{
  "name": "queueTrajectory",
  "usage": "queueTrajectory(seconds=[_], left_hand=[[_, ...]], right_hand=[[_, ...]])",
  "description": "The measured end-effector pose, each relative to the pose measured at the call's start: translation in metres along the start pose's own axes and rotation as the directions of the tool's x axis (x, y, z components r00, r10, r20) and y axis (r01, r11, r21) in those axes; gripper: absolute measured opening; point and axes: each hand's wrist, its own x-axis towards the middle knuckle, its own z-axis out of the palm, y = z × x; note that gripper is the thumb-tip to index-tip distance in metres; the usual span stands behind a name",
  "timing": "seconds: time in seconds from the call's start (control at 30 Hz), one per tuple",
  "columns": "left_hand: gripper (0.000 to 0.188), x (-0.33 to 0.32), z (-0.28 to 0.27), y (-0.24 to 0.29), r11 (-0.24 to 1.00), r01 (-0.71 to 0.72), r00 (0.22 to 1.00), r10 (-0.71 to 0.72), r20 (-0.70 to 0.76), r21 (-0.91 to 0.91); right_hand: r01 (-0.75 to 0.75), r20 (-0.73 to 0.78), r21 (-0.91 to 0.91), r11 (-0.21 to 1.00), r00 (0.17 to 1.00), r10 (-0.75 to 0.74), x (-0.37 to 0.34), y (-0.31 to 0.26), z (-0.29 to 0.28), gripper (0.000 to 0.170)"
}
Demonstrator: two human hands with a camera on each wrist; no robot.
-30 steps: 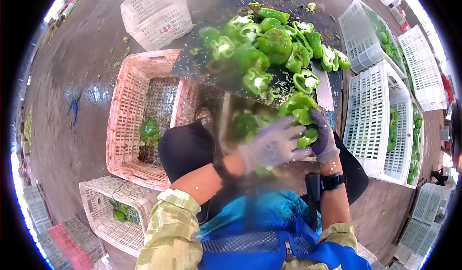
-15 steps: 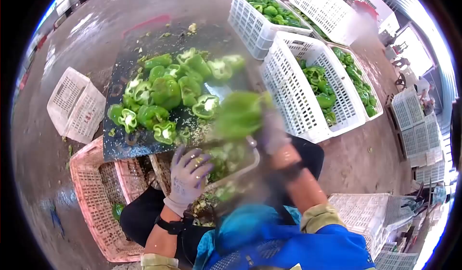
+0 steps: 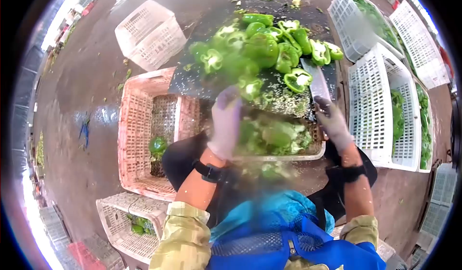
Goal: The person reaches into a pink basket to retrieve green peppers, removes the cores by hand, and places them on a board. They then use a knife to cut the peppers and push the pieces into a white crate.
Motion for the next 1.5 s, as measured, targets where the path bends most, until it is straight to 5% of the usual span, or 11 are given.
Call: queueTrajectory(seconds=[0.13,0.2,0.3,0.4,0.47,0.8,1.1,1.2,1.27,1.4,1.5], left_hand=[[0.037,0.017,-0.026,-0.006,0.987,-0.153,0.986,0.149,-0.071,-0.050],[0.036,0.024,-0.038,-0.012,0.980,0.063,0.998,-0.060,0.022,-0.187],[0.041,0.030,-0.027,-0.026,0.973,0.087,0.993,-0.102,-0.059,-0.214],[0.048,0.013,-0.006,-0.005,0.927,0.221,0.967,-0.248,-0.054,-0.304],[0.046,0.021,-0.008,-0.016,0.903,0.242,0.957,-0.282,-0.065,-0.355],[0.032,0.021,-0.025,-0.015,0.874,0.254,0.952,-0.302,-0.055,-0.414],[0.033,0.014,-0.017,-0.022,0.843,0.365,0.904,-0.423,-0.067,-0.395],[0.037,0.019,-0.012,-0.025,0.784,0.462,0.879,-0.466,0.099,-0.414],[0.040,0.016,-0.015,-0.029,0.728,0.541,0.838,-0.426,0.340,-0.421],[0.041,0.018,-0.002,-0.035,0.636,0.576,0.766,-0.202,0.610,-0.513],[0.035,0.013,0.004,-0.035,0.671,0.556,0.792,-0.250,0.557,-0.490]], right_hand=[[0.074,-0.197,-0.304,0.950,0.971,-0.139,0.016,0.010,0.072,0.048],[0.144,-0.009,-0.686,0.713,0.978,-0.206,0.002,-0.004,0.094,0.048],[0.215,0.309,-0.556,0.803,0.950,-0.040,-0.004,-0.041,0.098,0.042],[0.414,0.145,-0.619,0.667,0.895,-0.421,0.022,-0.092,0.109,0.041],[0.532,0.280,-0.668,0.520,0.827,-0.487,0.052,-0.100,0.122,0.045],[0.460,0.407,-0.773,0.437,0.888,-0.214,0.083,-0.085,0.147,0.063],[0.308,0.337,-0.845,0.436,0.942,-0.012,0.089,-0.084,0.120,0.040],[0.153,0.237,-0.561,0.814,0.971,-0.020,0.077,-0.074,0.113,0.044],[-0.025,0.209,0.145,0.989,0.978,-0.006,0.059,-0.049,0.117,0.046],[-0.244,0.420,0.518,0.820,0.908,0.005,0.012,-0.090,0.110,0.040],[-0.190,0.388,0.431,0.882,0.922,0.009,0.007,-0.087,0.101,0.036]])
